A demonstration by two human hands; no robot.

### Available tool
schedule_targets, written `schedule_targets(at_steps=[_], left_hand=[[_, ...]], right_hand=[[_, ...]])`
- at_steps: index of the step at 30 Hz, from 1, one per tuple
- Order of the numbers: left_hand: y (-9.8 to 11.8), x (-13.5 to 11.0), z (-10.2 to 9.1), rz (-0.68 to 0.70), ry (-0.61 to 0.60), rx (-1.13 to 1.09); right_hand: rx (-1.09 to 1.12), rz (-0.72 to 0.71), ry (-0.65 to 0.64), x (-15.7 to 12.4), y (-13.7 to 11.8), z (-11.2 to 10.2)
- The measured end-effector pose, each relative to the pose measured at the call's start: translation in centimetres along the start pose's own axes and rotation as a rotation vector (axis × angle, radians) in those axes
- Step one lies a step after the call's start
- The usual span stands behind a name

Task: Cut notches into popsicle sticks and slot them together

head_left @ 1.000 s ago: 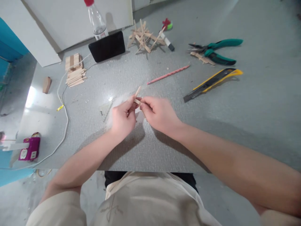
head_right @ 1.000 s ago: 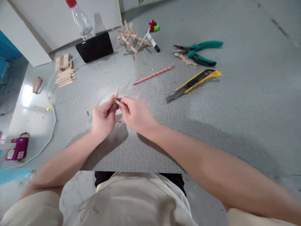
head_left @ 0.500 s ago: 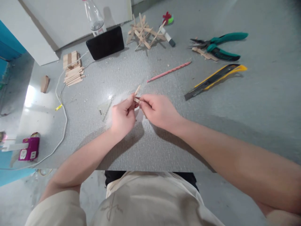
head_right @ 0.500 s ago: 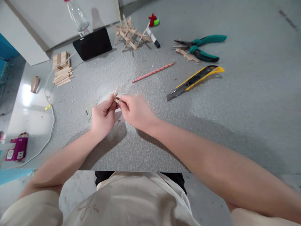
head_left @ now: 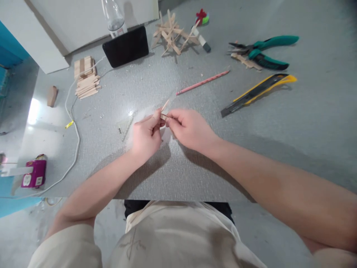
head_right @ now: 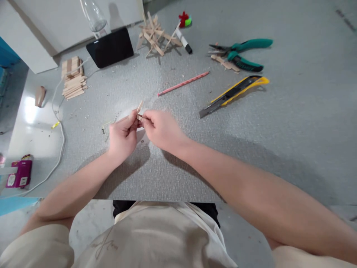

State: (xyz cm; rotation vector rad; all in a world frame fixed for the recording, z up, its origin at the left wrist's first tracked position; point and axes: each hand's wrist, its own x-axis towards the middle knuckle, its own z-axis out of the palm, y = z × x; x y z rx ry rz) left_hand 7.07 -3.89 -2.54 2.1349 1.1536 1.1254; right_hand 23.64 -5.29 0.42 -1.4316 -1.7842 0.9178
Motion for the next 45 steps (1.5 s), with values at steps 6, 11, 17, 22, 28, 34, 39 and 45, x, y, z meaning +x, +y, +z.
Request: schedule_targets(at_steps=[6, 11, 17, 22, 28, 34, 39, 45], left_hand=[[0.2, 0.0, 0.0, -0.028, -0.005, -0.015], [0.2, 0.1, 0.0, -0.004, -0.009, 0.033], [-0.2, 0.1, 0.2, 0.046, -0.011, 0.059], [-0.2, 0.9, -0.2, 0.105, -0.018, 0.156], [-0.2, 1.5, -1.2, 0.057, -0.048, 0.146], [-0.1, 1.0, -1.3, 0.079, 0.053, 0.142], [0.9, 1.0, -2.1, 0.075, 0.145, 0.128], [0.3, 1.7, -3.6, 0.381, 0.085, 0.124]], right_hand=[[-0.024, -0.006, 0.032, 0.1, 0.1, 0.2], [-0.032, -0.001, 0.059, 0.0, 0.2, 0.5], [0.041, 0.024, 0.028, 0.2, 0.2, 0.6], [0.03, 0.046, 0.054, 0.3, 0.1, 0.6], [0.114, 0.058, 0.108, 0.0, 0.3, 0.3], [0.257, 0.042, 0.043, -0.2, 1.4, 0.9], [0.364, -0.038, 0.044, -0.2, 1.5, 1.4], [0.328, -0.218, 0.092, -0.4, 1.8, 0.3]])
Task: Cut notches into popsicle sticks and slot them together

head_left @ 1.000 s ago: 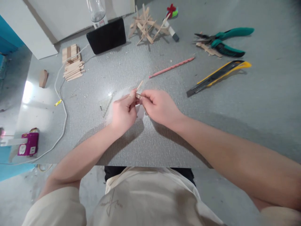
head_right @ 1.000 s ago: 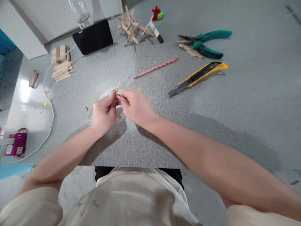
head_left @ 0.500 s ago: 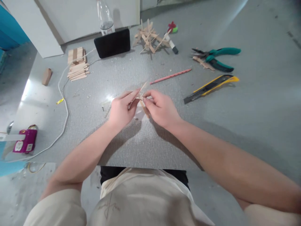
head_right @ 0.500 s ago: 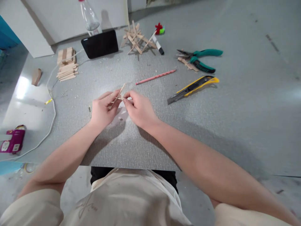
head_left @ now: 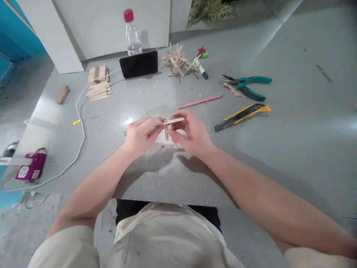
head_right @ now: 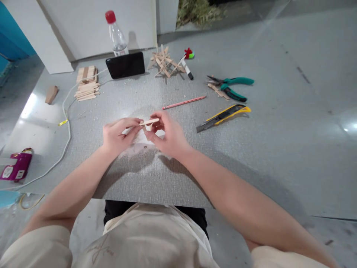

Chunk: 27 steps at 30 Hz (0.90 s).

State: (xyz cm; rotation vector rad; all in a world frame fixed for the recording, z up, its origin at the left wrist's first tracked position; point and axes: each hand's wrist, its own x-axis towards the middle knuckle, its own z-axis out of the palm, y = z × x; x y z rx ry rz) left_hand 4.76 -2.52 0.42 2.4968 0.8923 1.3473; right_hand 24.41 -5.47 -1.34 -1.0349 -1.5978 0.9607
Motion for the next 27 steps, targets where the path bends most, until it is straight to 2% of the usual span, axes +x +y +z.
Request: schedule_targets(at_steps=[3, 5, 8, 12, 14, 17, 19, 24, 27], left_hand=[[-0.3, -0.1, -0.1, 0.019, -0.069, -0.06], [-0.4, -0.1, 0.0, -0.029, -0.102, -0.11], [-0.1, 0.2, 0.0, -0.234, -0.179, -0.163], [1.5, 2.0, -0.9, -0.607, -0.284, -0.116], [2.9, 3.1, -1.7, -0.706, -0.272, -0.109], [4.8, 3.7, -2.7, -0.783, -0.24, -0.15], [5.2, 3.2, -2.8, -0.812, -0.215, -0.166], [4.2, 0.7, -2.2, -0.909, -0.254, -0.232], [4.3, 0.5, -2.7, -0.914, -0.238, -0.275]], right_hand=[[-0.107, -0.012, 0.024, 0.0, -0.4, -0.5], [-0.047, 0.077, 0.028, 0.1, -0.6, -0.4], [0.118, 0.208, 0.039, 0.6, -0.7, 0.3], [0.245, 0.248, 0.041, 1.4, -1.6, 0.9], [0.293, 0.263, 0.046, 1.7, -2.7, 0.9], [0.342, 0.291, 0.05, 1.6, -4.5, 0.9], [0.325, 0.316, 0.032, 1.4, -5.0, 1.3], [0.196, 0.383, 0.015, 0.8, -4.8, 2.6], [0.184, 0.349, 0.009, 0.8, -5.4, 2.6]])
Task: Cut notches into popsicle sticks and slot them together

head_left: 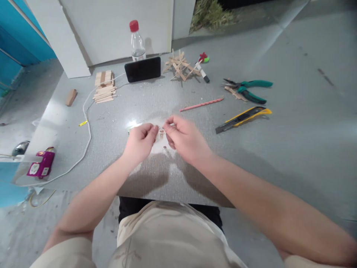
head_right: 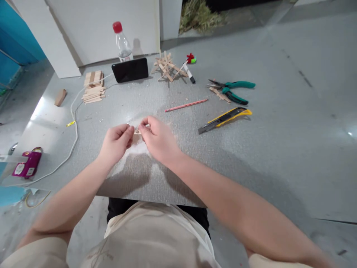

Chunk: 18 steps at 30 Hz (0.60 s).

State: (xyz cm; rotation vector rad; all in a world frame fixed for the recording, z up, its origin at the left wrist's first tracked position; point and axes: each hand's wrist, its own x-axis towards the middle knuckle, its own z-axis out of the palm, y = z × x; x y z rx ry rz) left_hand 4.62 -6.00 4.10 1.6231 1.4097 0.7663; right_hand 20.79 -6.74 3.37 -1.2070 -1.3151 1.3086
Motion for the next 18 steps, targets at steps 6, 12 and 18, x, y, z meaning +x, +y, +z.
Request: schedule_targets(at_steps=[6, 12, 18], left_hand=[[0.5, -0.5, 0.1, 0.032, 0.017, 0.041], [1.6, -0.3, -0.1, 0.123, 0.012, 0.023], [0.9, -0.1, 0.1, 0.031, 0.014, 0.072]], right_hand=[[-0.097, -0.033, 0.001, -0.5, -0.4, -0.4], [0.016, -0.078, -0.02, -0.6, -0.4, -0.4], [-0.009, -0.038, -0.007, -0.3, -0.3, 0.0]])
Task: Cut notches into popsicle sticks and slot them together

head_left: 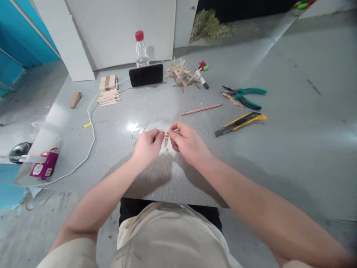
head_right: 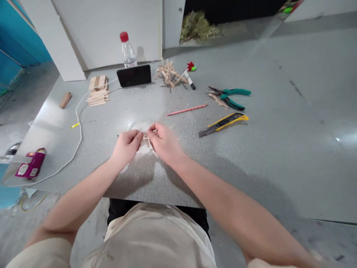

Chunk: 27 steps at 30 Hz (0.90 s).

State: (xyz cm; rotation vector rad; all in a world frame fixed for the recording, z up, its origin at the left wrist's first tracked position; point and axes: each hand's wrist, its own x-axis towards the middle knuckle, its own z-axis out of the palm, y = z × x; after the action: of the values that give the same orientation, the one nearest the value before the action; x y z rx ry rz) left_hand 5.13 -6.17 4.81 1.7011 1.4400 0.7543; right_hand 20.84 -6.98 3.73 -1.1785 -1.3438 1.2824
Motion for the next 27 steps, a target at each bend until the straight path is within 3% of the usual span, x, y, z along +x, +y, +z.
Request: schedule_targets(at_steps=[5, 9, 12, 15, 22, 27], left_hand=[[-0.6, -0.7, 0.1, 0.142, 0.029, -0.017], [-1.7, -0.9, 1.0, 0.126, 0.006, -0.011], [-0.7, -0.9, 0.5, 0.166, 0.013, -0.011], [0.4, -0.9, -0.3, 0.294, 0.046, 0.025], [-3.5, -0.9, 2.3, 0.209, -0.011, 0.056], [-3.5, -1.1, 2.3, 0.202, -0.047, 0.051]], right_hand=[[-0.037, -0.055, 0.002, -0.5, 0.1, -0.4], [-0.046, -0.015, -0.014, -1.0, 1.5, -0.1], [-0.026, -0.052, -0.008, -1.1, 0.9, -0.2], [0.052, -0.109, -0.011, -1.1, 0.0, -0.4], [0.055, 0.072, -0.034, -1.6, 3.7, -0.4], [0.164, 0.108, -0.111, -2.0, 4.4, -0.8]])
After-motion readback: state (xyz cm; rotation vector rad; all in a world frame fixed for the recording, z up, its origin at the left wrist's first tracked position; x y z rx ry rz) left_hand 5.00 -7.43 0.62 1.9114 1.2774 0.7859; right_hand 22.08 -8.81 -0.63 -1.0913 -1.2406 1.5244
